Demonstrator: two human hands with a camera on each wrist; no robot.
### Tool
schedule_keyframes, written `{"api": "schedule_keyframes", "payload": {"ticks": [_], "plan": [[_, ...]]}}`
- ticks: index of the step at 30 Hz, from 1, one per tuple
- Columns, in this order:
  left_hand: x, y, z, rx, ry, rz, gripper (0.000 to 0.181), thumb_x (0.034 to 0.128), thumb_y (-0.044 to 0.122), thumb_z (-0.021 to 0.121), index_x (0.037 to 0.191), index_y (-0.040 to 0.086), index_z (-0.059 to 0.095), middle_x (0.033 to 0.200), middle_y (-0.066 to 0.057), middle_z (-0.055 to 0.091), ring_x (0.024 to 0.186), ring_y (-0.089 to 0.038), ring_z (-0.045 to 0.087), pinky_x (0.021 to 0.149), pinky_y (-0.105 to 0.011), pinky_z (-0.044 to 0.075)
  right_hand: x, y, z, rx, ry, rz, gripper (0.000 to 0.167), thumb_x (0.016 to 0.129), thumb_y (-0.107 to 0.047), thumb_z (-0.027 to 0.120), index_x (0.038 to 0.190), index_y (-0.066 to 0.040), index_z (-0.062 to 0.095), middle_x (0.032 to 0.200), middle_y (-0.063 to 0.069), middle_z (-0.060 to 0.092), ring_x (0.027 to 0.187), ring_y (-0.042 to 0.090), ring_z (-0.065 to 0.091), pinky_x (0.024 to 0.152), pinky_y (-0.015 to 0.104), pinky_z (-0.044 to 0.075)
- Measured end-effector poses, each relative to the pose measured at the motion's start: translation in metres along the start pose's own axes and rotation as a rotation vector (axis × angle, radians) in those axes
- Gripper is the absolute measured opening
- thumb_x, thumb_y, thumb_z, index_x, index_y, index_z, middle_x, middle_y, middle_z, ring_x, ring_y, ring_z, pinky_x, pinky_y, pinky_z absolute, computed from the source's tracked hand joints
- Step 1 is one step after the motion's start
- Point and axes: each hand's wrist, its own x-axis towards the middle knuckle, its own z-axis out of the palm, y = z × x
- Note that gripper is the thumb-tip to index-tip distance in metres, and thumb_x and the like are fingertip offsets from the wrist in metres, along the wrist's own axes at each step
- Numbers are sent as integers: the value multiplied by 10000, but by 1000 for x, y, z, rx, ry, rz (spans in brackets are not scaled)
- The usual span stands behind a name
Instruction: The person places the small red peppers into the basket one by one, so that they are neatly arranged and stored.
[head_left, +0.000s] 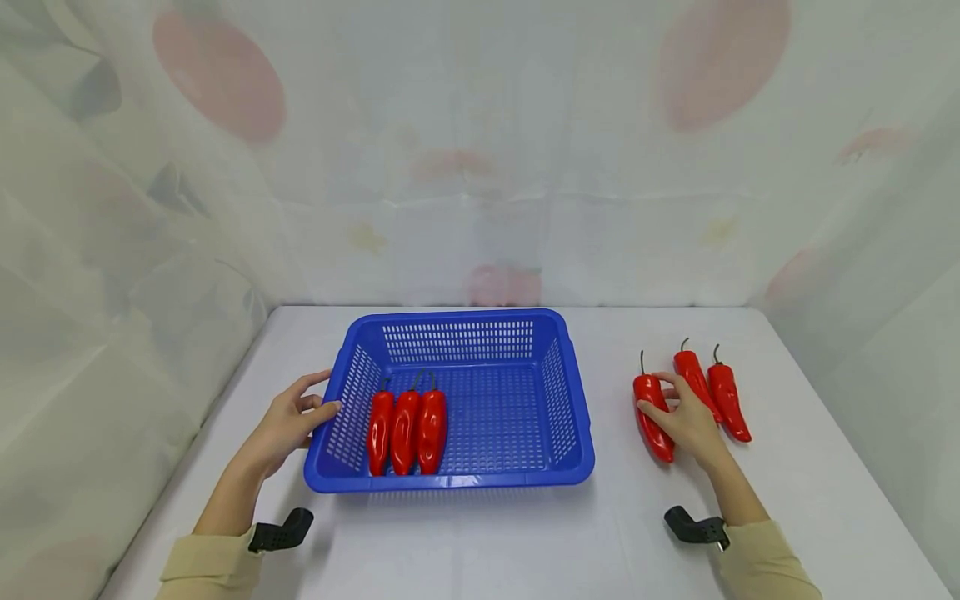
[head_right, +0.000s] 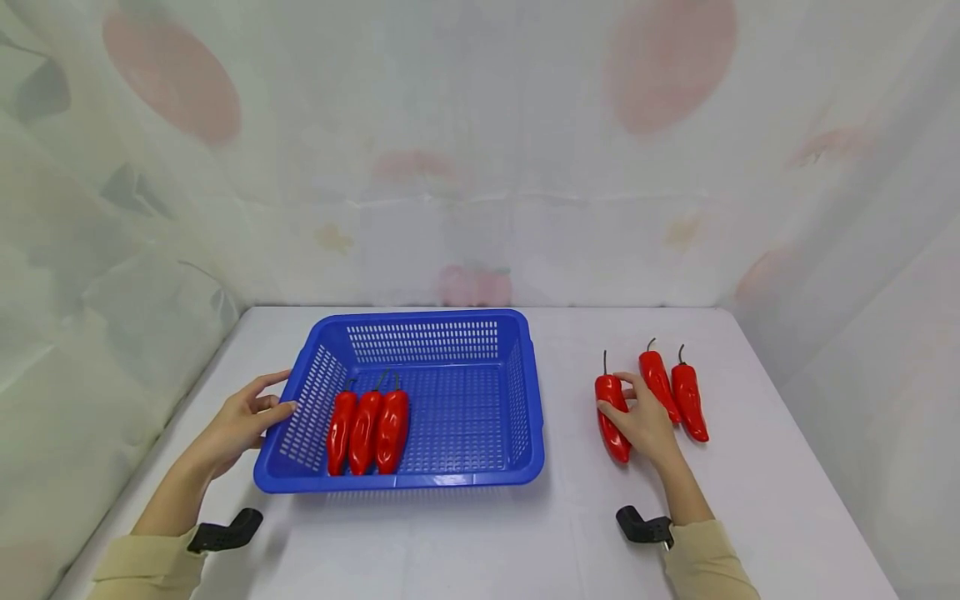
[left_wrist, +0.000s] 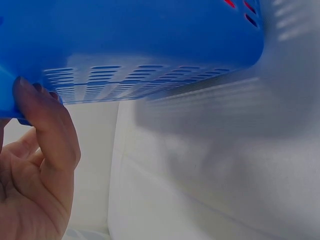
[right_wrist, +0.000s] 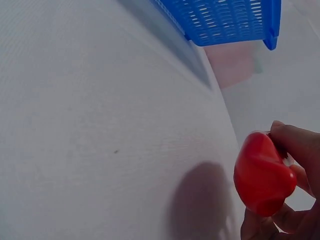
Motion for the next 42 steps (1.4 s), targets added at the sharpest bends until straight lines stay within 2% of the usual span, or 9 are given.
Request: {"api": "schedule_keyframes", "payload": {"ticks": [12,22,30,42], "plan": [[0,0,0,-8,-5,5,684,904,229,591,1456,119,204,939,-224,538,728,-244,659,625,-419,568,2,-18,-5,4,9,-44,691,830,-413,647,1371,-111,341,1211,262,474,998,389,532,698,422,561],[0,-1,0,-3,-7,5,680,907,226,586,1458,120,202,935,-217,536,727,-245,659,624,-417,568,10,-33,-13,-10,16,-145,641,839,-353,654,1352,-102,364,1172,265,505,901,340,569,642,374,565],[1,0,-1,7,-3,1,687,902,233,593,1456,114,205,894,-184,529,704,-229,654,620,-406,569,19,-53,-27,-37,12,-195,634,851,-361,637,1350,-95,350,1196,265,499,907,347,577,612,356,564],[0,2,0,14,-1,-2,689,898,243,598,1453,108,213,901,-187,530,717,-237,653,625,-408,569,27,-83,-46,-14,-24,-207,660,856,-375,623,1367,-107,304,1241,253,462,967,366,549,660,394,566]]}}
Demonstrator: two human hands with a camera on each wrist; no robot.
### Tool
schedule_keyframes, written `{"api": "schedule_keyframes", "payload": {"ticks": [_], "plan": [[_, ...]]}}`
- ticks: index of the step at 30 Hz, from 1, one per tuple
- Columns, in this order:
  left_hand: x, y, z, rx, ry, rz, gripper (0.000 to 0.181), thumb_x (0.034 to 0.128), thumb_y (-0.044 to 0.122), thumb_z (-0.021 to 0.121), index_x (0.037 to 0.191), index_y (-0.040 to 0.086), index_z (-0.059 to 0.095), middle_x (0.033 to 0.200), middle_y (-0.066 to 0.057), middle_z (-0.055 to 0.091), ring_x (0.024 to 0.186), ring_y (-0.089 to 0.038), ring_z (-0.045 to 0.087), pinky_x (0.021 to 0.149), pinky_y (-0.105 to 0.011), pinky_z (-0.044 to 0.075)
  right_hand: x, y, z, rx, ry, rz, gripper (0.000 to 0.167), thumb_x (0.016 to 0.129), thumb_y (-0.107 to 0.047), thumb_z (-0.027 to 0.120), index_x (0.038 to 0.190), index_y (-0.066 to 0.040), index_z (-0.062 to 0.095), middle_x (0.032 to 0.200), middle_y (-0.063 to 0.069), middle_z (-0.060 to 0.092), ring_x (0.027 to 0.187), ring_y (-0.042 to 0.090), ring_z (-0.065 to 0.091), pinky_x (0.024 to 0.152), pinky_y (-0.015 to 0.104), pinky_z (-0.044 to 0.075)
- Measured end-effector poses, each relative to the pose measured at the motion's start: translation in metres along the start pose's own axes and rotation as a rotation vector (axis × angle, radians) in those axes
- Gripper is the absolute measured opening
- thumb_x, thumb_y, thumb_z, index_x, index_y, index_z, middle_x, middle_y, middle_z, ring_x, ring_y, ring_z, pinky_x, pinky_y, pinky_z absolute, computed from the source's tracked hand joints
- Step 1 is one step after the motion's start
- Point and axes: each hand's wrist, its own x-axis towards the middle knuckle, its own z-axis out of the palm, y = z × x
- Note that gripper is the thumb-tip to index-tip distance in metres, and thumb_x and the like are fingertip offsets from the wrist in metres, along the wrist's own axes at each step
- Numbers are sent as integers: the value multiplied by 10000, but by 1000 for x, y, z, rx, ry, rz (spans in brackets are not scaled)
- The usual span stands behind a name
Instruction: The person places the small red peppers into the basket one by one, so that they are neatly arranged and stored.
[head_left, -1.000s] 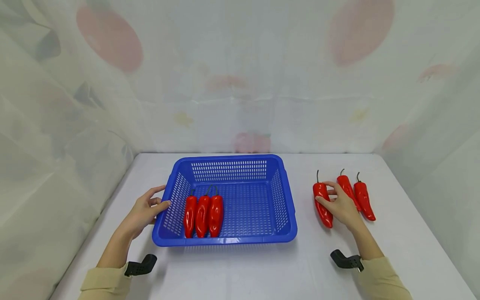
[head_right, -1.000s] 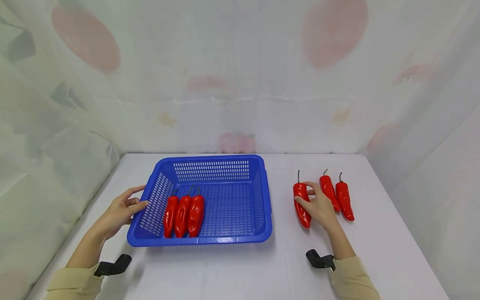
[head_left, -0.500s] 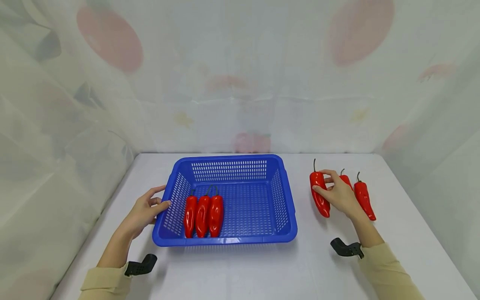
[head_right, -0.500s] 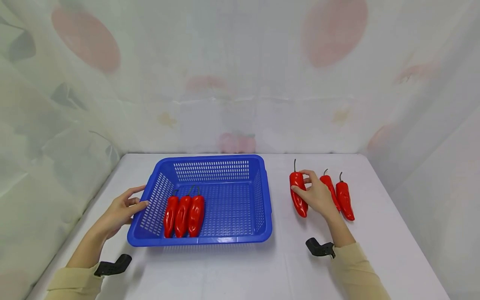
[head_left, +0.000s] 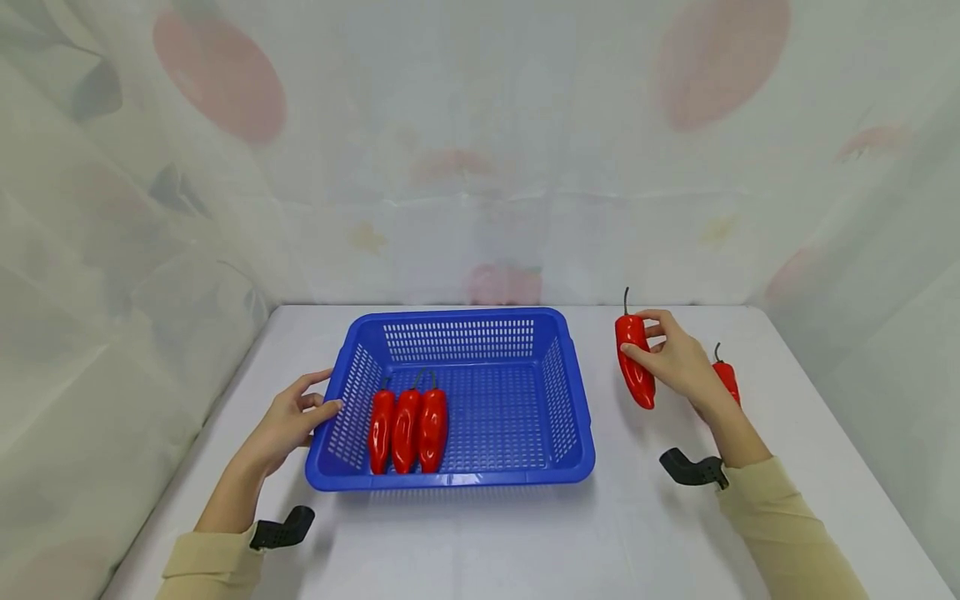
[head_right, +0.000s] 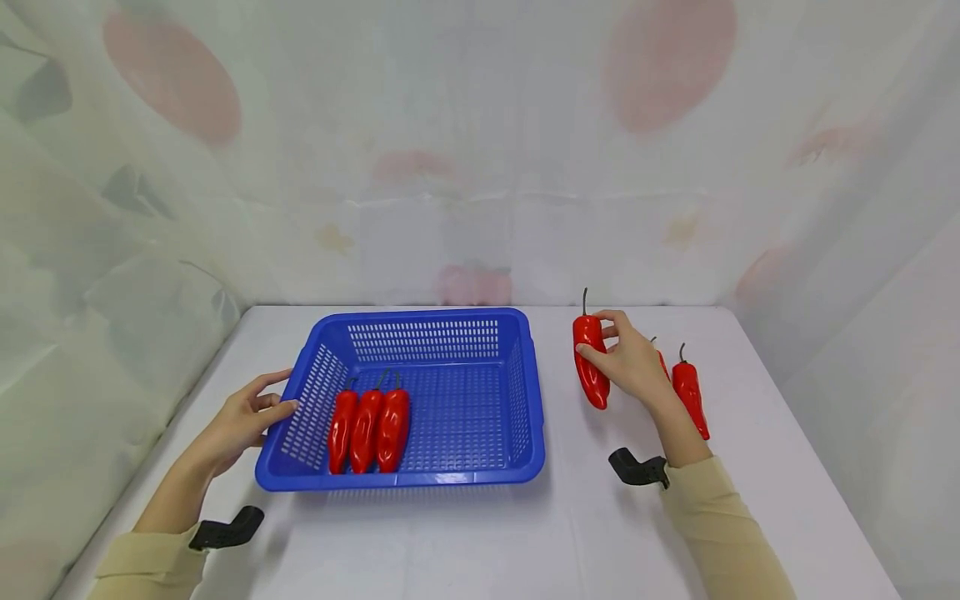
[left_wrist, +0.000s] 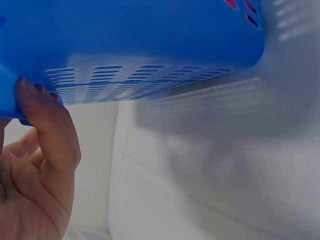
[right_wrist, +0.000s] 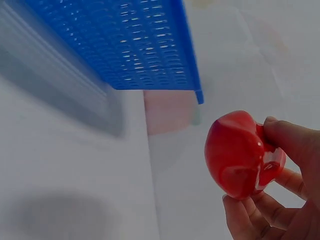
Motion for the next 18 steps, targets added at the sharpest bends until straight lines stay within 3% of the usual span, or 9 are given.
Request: {"api": "schedule_keyframes", "payload": {"ticks": [18], "plan": [[0,0,0,-4,0,-7,699,892,248,607,1453,107,214,889,-181,533,705,-233,651,623,-406,569,18,-40,-6,23,-54,-27,657,868,-370,605,1369,-92,283,1239,209,470,978,336,557,704,402,560]]}}
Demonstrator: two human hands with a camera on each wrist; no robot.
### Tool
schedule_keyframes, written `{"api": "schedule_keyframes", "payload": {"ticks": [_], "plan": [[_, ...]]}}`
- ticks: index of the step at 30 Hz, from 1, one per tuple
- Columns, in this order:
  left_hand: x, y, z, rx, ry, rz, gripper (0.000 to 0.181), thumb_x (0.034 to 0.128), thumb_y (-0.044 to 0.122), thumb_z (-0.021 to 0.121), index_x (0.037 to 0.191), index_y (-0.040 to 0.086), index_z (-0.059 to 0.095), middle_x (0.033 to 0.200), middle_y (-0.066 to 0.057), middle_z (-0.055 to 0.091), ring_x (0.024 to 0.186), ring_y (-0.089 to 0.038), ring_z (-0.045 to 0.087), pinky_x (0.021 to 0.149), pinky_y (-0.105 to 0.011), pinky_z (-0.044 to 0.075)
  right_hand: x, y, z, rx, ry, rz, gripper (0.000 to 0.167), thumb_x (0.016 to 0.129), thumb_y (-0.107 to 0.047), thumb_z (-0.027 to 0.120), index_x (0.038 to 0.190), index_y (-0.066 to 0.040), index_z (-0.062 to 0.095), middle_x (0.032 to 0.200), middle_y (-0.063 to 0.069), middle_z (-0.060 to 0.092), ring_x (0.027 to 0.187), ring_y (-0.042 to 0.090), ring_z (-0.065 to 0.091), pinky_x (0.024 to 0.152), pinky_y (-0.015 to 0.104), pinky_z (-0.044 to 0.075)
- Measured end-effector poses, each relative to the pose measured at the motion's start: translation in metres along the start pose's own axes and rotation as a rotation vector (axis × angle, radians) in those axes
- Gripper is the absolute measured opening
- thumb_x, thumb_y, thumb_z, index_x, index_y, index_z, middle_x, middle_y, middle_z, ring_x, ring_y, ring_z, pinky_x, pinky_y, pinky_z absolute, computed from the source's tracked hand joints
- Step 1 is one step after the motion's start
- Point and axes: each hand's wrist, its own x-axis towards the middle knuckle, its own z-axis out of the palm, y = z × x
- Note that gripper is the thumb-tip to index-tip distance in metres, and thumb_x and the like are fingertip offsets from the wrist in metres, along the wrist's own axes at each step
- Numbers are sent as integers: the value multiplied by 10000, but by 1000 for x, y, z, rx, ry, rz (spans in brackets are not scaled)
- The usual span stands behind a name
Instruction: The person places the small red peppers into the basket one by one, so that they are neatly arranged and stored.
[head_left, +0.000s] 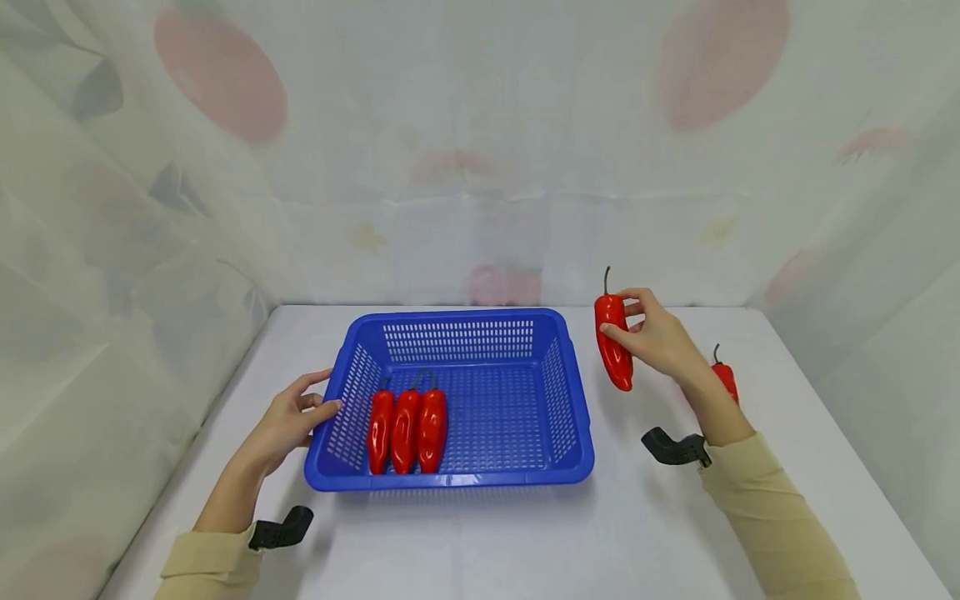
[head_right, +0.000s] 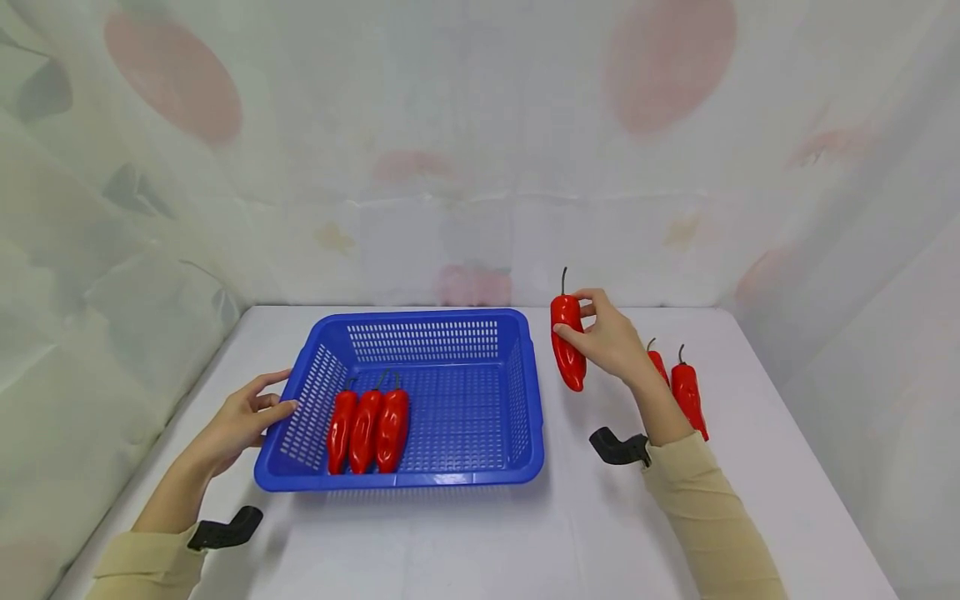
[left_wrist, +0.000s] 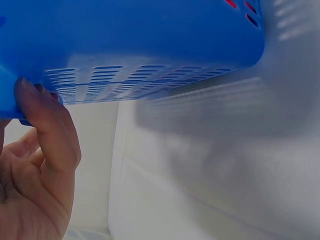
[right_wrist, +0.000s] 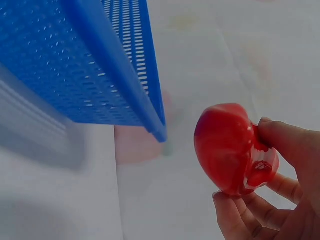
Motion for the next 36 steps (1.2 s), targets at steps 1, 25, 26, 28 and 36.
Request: {"api": "schedule_keyframes", "payload": {"ticks": [1,25,26,28,36], "plan": [[0,0,0,0,-1,0,698,892,248,606,1452,107,214,889,-182,533,706,-234,652,623,-406,569,1,-2,1,7,-2,-2,656,867,-367,608,1368,-92,286,1238,207,470,967,330,560,698,392,561],[1,-3,-1,7,1,-7,699,897,246,600,1457,111,204,897,-179,535,707,-233,650,621,-404,569,19,-35,31,85,-92,-103,643,862,-279,641,1382,-68,328,1211,180,482,896,280,608,645,312,569],[1,-3,-1,8,1,-7,699,897,245,599,1457,112,203,898,-179,535,707,-233,650,621,-404,569,19,-37,32,90,-96,-110,641,861,-272,643,1380,-64,328,1207,181,484,895,282,610,643,314,569],[1,-2,-1,8,1,-7,698,898,245,599,1457,111,203,901,-182,538,710,-234,651,622,-405,569,20,-40,35,97,-103,-122,635,860,-260,644,1374,-61,330,1201,180,488,901,284,613,637,315,570],[1,-1,0,7,0,-1,696,899,247,597,1456,108,204,910,-192,539,713,-234,652,624,-404,569,25,-50,48,120,-138,-134,620,853,-229,655,1357,-61,335,1207,211,490,912,321,631,626,341,571]]}}
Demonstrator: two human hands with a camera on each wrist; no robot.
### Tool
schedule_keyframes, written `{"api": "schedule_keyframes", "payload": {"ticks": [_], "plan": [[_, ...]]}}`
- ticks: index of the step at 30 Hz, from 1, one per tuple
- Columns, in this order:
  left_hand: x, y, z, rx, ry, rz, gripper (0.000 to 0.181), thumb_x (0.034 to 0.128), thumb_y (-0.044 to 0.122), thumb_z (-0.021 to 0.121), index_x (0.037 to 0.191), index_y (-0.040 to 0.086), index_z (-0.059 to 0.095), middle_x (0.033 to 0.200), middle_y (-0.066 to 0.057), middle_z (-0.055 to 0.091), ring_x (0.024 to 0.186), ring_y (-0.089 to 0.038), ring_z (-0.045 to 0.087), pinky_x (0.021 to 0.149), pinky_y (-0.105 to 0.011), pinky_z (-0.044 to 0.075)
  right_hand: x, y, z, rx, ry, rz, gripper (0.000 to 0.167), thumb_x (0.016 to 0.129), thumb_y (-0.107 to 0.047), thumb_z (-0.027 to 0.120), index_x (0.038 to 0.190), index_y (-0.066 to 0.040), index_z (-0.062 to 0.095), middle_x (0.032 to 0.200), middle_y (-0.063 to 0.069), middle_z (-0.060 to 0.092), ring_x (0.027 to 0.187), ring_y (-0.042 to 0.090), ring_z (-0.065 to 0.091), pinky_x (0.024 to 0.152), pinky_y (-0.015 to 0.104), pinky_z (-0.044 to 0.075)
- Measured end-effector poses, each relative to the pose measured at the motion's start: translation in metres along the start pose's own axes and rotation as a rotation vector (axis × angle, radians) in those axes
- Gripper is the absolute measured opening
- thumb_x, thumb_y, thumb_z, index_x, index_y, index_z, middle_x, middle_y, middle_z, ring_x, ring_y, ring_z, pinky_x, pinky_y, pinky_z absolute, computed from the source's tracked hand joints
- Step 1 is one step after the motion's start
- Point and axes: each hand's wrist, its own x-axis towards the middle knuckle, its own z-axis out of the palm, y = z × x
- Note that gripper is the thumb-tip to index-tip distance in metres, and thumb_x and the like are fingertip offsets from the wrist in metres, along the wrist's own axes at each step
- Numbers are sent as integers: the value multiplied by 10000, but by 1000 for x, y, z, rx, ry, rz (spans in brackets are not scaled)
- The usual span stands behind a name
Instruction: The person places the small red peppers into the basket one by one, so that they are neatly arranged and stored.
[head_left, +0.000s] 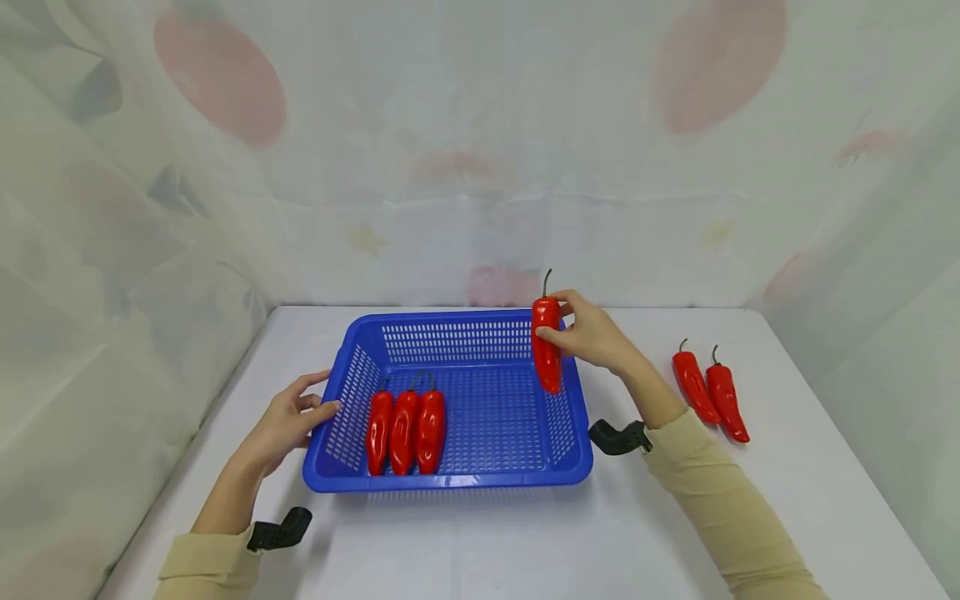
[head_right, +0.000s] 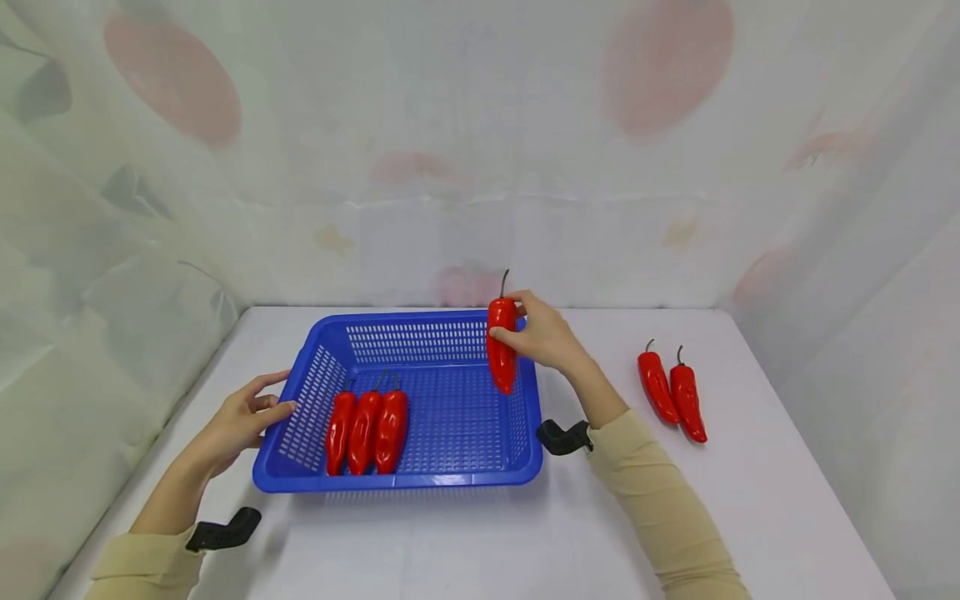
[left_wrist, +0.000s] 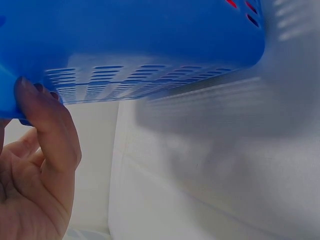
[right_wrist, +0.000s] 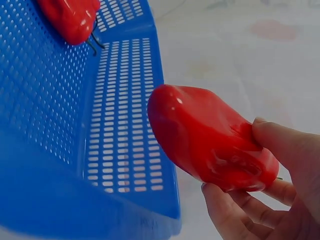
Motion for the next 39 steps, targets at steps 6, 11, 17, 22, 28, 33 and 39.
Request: {"api": "schedule_keyframes", "payload": {"ticks": [6,11,17,22,28,33,39], "plan": [[0,0,0,-3,-2,1,695,898,247,599,1454,105,206,897,-186,535,709,-235,655,624,-407,569,5,-5,10,-11,-36,16,617,856,-233,649,1354,-55,332,1225,225,493,886,316,642,644,346,571],[2,0,-1,2,-3,-1,696,900,244,596,1457,114,201,884,-171,532,704,-235,652,621,-402,569,8,-10,18,-8,-59,22,625,857,-238,648,1359,-38,332,1214,216,501,903,312,635,643,342,571],[3,0,-1,5,-5,-8,694,903,240,591,1460,114,196,880,-165,526,702,-237,650,621,-396,569,12,-16,28,-16,-88,21,638,862,-244,642,1371,-17,332,1203,213,513,900,292,637,633,320,570],[3,-1,-2,2,-7,-11,687,908,228,584,1461,116,193,887,-173,522,702,-243,648,619,-398,569,15,-20,37,-34,-112,22,610,864,-233,638,1357,-13,355,1147,190,533,876,269,641,616,296,567],[3,-1,-1,-1,-11,-13,689,908,231,584,1462,117,189,887,-171,518,705,-241,648,620,-401,569,20,-23,48,-31,-138,31,584,854,-227,650,1324,-13,378,1139,190,537,847,290,649,613,292,566],[2,-1,-1,0,-9,-9,688,906,230,587,1460,114,196,891,-175,518,705,-236,648,618,-403,570,25,-21,58,-39,-158,39,575,846,-243,661,1304,-26,390,1121,181,548,819,276,655,642,322,569],[3,-2,-1,-5,-9,-5,685,909,224,584,1461,111,194,912,-191,526,710,-236,651,617,-408,569,29,-18,69,-52,-184,47,599,835,-262,674,1313,-34,394,1080,165,571,773,245,646,641,311,567]]}}
